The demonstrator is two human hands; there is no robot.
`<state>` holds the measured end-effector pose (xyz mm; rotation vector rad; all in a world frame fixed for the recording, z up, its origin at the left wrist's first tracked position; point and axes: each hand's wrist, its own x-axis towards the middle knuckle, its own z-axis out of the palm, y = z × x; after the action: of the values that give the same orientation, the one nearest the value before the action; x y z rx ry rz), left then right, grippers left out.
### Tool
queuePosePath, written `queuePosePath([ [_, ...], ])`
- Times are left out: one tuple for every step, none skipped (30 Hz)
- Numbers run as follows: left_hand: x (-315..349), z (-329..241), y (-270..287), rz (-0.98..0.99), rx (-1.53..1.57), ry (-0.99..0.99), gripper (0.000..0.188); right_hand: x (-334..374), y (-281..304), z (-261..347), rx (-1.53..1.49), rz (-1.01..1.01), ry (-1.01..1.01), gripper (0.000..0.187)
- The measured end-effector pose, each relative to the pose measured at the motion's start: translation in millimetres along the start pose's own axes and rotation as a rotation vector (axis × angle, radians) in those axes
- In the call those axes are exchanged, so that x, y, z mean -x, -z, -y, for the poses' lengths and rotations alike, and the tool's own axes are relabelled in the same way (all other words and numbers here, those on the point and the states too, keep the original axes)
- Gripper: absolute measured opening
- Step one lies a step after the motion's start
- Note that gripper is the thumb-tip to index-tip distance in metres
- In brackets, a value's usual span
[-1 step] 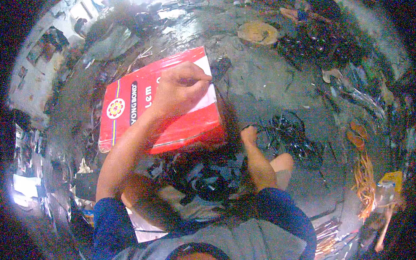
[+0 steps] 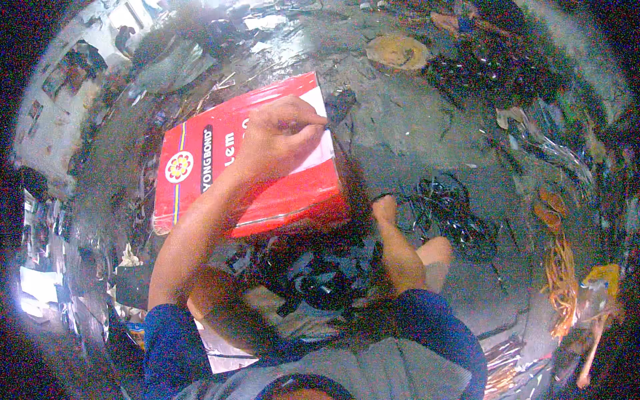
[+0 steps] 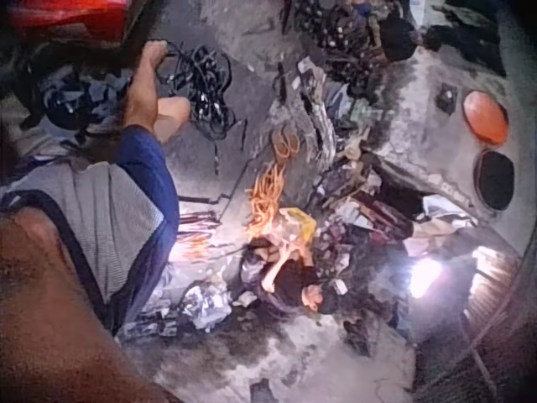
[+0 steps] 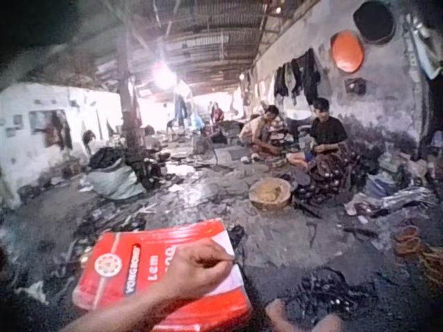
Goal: The person sits on the floor and repeatedly ties black straps around a red box. They pick up straps, wrap them around the box, and secure them with knots.
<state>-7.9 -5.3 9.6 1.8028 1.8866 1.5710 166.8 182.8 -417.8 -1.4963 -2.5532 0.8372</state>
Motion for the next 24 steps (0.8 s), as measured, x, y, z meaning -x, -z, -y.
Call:
queuePosePath([
  [-4,0,-3,0.017,-0.035,-0.069,0.009,-7,1,-14,0.002,0.004,-0.045,0.030],
  [-28,-10,-24,0.056,0.008,-0.231,0.011,-36,20,-86,0.102,-0.042,-0.107,0.032],
  [-18,0,-15,0.061,-0.076,-0.265,0.013,-23,9,-60,0.074,-0.021,-0.106,0.032],
  [4,11,4,0.052,-0.184,-0.268,0.016,5,7,-14,0.059,0.026,-0.076,0.032],
  [10,16,17,0.038,-0.203,-0.297,0.016,15,21,19,0.045,0.021,-0.066,0.032],
  [6,15,14,0.039,-0.196,-0.330,0.016,14,29,11,0.037,-0.025,-0.114,0.031],
  [3,12,12,0.044,-0.194,-0.359,0.016,12,34,1,0.024,-0.064,-0.159,0.031],
  [-1,11,10,0.049,-0.193,-0.387,0.016,9,40,-10,0.011,-0.104,-0.204,0.031],
  [-14,9,-3,0.067,-0.130,-0.425,0.015,-6,52,-59,0.167,-0.172,-0.079,0.030],
  [-4,14,4,0.065,-0.146,-0.391,0.015,10,70,-37,0.027,-0.170,-0.229,0.029],
  [5,19,10,0.064,-0.162,-0.357,0.015,11,70,-36,0.090,-0.163,-0.135,0.028],
  [6,20,12,0.060,-0.148,-0.352,0.015,10,88,-48,0.161,-0.186,-0.062,0.027],
  [6,21,13,0.044,-0.162,-0.393,0.013,10,103,-56,0.174,-0.202,-0.055,0.025],
  [7,19,13,0.033,-0.174,-0.394,0.013,9,115,-69,0.174,-0.251,-0.042,0.024],
  [6,19,12,0.053,-0.179,-0.374,0.015,8,126,-82,0.174,-0.302,-0.030,0.022],
  [5,21,10,0.078,-0.176,-0.355,0.018,4,139,-100,0.163,-0.388,-0.010,0.021],
  [0,20,6,0.091,-0.187,-0.403,0.021,-4,161,-131,0.287,-0.393,0.029,0.022],
  [3,23,8,0.109,-0.226,-0.414,0.022,-3,169,-127,0.277,-0.394,-0.034,0.024],
  [5,25,8,0.081,-0.239,-0.438,0.023,-2,181,-122,0.266,-0.398,-0.097,0.027],
  [7,25,4,0.051,-0.244,-0.472,0.024,2,195,-119,0.259,-0.404,-0.169,0.030],
  [10,17,3,0.142,-0.204,-0.389,0.029,11,209,-118,0.214,-0.411,-0.199,0.032],
  [11,9,0,0.232,-0.155,-0.317,0.034,17,223,-130,0.281,-0.423,-0.262,0.031],
  [6,14,-4,0.186,-0.156,-0.428,0.032,20,234,-137,0.345,-0.425,-0.315,0.030],
  [-1,14,0,0.166,-0.201,-0.515,0.031,21,239,-132,0.254,-0.507,-0.439,0.028],
])
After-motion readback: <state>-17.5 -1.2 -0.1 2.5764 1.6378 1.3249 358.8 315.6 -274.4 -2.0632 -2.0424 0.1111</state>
